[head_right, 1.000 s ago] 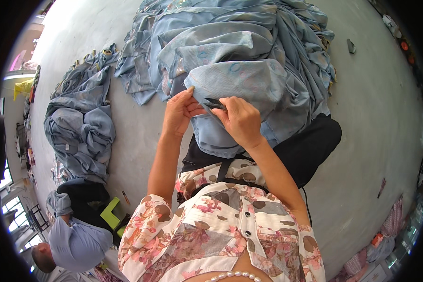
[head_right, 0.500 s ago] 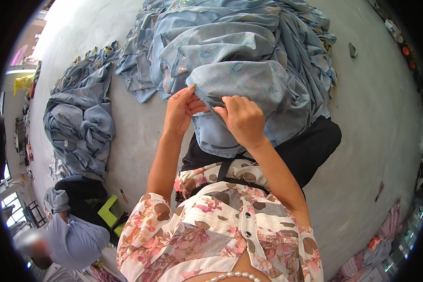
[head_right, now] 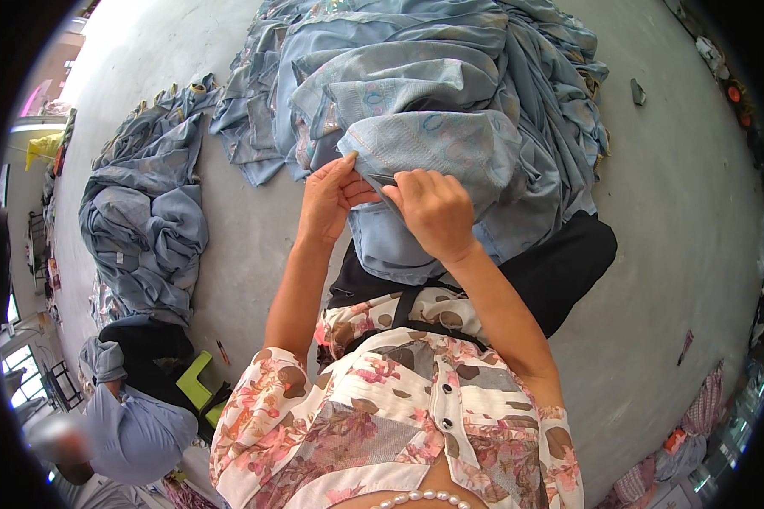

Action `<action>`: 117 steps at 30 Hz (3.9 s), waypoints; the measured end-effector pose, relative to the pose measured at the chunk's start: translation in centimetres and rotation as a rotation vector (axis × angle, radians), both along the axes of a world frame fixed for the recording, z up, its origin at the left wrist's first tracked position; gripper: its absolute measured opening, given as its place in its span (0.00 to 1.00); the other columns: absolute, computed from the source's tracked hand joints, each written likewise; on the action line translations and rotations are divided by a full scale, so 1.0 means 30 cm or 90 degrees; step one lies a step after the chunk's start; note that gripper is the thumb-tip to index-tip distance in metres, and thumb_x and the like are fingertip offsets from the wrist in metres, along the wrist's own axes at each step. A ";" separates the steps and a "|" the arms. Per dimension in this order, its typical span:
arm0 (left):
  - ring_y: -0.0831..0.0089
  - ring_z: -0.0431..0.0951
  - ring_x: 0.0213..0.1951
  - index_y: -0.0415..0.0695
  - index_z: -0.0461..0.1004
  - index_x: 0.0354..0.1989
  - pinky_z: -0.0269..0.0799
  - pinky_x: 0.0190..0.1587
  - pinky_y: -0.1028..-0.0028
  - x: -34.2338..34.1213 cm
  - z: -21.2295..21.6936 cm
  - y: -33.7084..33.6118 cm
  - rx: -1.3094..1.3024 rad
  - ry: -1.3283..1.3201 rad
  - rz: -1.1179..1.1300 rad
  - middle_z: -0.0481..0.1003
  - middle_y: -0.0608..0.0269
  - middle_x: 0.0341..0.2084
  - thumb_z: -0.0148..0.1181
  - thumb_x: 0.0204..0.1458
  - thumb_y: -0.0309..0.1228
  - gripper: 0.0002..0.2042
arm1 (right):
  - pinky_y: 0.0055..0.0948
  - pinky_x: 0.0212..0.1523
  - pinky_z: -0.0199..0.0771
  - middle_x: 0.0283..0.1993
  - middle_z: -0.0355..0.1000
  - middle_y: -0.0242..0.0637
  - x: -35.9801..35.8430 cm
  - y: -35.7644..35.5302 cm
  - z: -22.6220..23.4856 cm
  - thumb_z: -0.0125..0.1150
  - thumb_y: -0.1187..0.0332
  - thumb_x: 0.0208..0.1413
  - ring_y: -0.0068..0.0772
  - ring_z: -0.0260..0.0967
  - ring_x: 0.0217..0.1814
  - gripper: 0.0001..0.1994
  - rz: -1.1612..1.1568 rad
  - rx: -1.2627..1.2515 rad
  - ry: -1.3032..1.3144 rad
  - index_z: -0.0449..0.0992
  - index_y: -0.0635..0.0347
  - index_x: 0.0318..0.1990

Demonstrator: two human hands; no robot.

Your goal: The person sits on the floor and uses a small blade to trim loose threads and edges from light blue fabric pieces. They repeatedly pick up fabric, trim specific areas, and place the pieces back into a large pile.

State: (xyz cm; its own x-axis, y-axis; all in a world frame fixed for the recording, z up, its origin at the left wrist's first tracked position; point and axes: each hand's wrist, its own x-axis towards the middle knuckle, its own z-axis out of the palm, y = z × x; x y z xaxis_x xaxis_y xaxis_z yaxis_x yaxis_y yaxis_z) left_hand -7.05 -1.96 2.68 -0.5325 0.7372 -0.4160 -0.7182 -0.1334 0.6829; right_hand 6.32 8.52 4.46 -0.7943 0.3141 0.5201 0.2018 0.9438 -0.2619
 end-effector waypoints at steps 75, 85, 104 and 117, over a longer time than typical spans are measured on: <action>0.70 0.80 0.26 0.36 0.72 0.38 0.78 0.31 0.71 0.001 -0.014 0.007 -0.044 0.163 -0.118 0.78 0.56 0.26 0.52 0.59 0.33 0.11 | 0.28 0.24 0.69 0.25 0.72 0.35 0.117 -0.003 -0.034 0.65 0.66 0.50 0.32 0.71 0.23 0.13 -0.062 -0.397 0.098 0.69 0.60 0.38; 0.75 0.78 0.26 0.35 0.74 0.35 0.78 0.29 0.74 0.019 0.010 0.028 -0.014 0.151 -0.089 0.77 0.59 0.25 0.55 0.57 0.34 0.12 | 0.32 0.24 0.71 0.26 0.73 0.37 0.056 0.027 0.001 0.66 0.64 0.47 0.39 0.72 0.25 0.12 -0.041 -0.256 0.062 0.70 0.58 0.34; 0.66 0.77 0.41 0.38 0.73 0.38 0.72 0.47 0.65 -0.334 0.075 -0.005 0.215 0.205 0.216 0.77 0.55 0.34 0.48 0.59 0.30 0.09 | 0.13 0.36 0.66 0.33 0.71 0.28 0.207 0.142 0.019 0.61 0.71 0.55 0.13 0.66 0.34 0.10 -0.134 -0.735 0.422 0.71 0.64 0.42; 0.70 0.78 0.37 0.43 0.63 0.54 0.74 0.32 0.73 -0.480 -0.392 -0.127 -0.361 0.362 0.179 0.75 0.56 0.39 0.63 0.50 0.31 0.23 | 0.11 0.19 0.50 0.26 0.67 0.28 0.458 0.179 -0.160 0.57 0.67 0.58 0.10 0.53 0.19 0.09 -0.288 -0.861 0.465 0.69 0.64 0.39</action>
